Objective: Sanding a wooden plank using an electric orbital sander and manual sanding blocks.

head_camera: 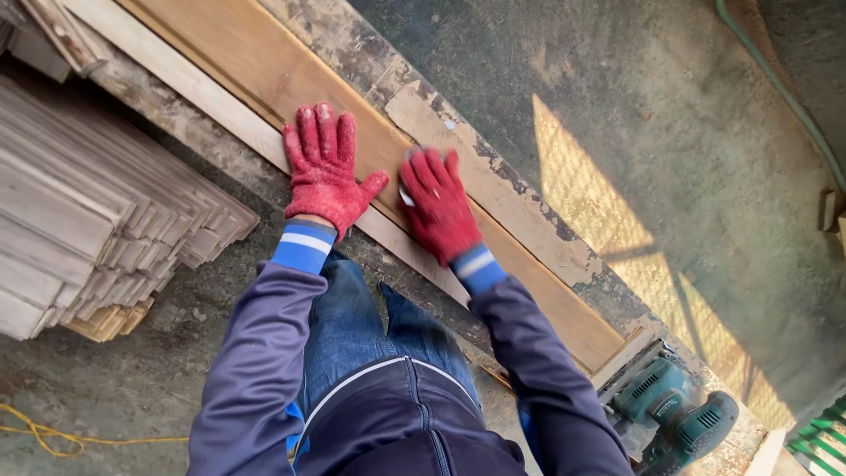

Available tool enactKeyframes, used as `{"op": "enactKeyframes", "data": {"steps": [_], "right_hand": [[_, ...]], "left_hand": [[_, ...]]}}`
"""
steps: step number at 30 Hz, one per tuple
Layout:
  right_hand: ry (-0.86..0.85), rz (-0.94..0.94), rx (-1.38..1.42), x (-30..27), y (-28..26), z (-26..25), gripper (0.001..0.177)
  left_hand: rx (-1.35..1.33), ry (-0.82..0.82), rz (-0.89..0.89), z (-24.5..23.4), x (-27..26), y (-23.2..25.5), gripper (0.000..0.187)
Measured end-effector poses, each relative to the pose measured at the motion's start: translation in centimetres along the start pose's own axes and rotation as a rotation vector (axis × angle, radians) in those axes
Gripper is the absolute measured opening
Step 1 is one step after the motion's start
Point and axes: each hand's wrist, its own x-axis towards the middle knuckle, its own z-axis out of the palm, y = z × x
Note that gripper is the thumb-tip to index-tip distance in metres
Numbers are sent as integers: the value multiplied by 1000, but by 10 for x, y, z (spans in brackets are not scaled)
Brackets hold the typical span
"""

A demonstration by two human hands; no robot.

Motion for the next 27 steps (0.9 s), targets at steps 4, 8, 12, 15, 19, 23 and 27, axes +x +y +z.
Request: {"op": "enactKeyframes", "data": {"steps": [4,8,12,15,19,23,27], "right_hand": [[50,-72,18,18,0,-7,54],[-35,34,60,-92,-9,-46,47],[-105,162,53,-135,-22,-65,41],[-83,170,18,-94,-17,-34,42],[58,16,7,27,-9,-4,44],[62,6,-7,-1,-1,4,48],[-80,128,-5,-135,5,-50,48]], "left_hand": [[-13,-13,12,-13,-3,2,104],[-57,-7,25,-5,-3,0,105],[-80,7,26,-10,-2,-1,105],[-51,5,44,-3,0,-1,106],[-47,46,41,8,2,-2,106],[-63,72,67,10,-1,-4,105],[-111,112,93,5,-3,-3,109]]}}
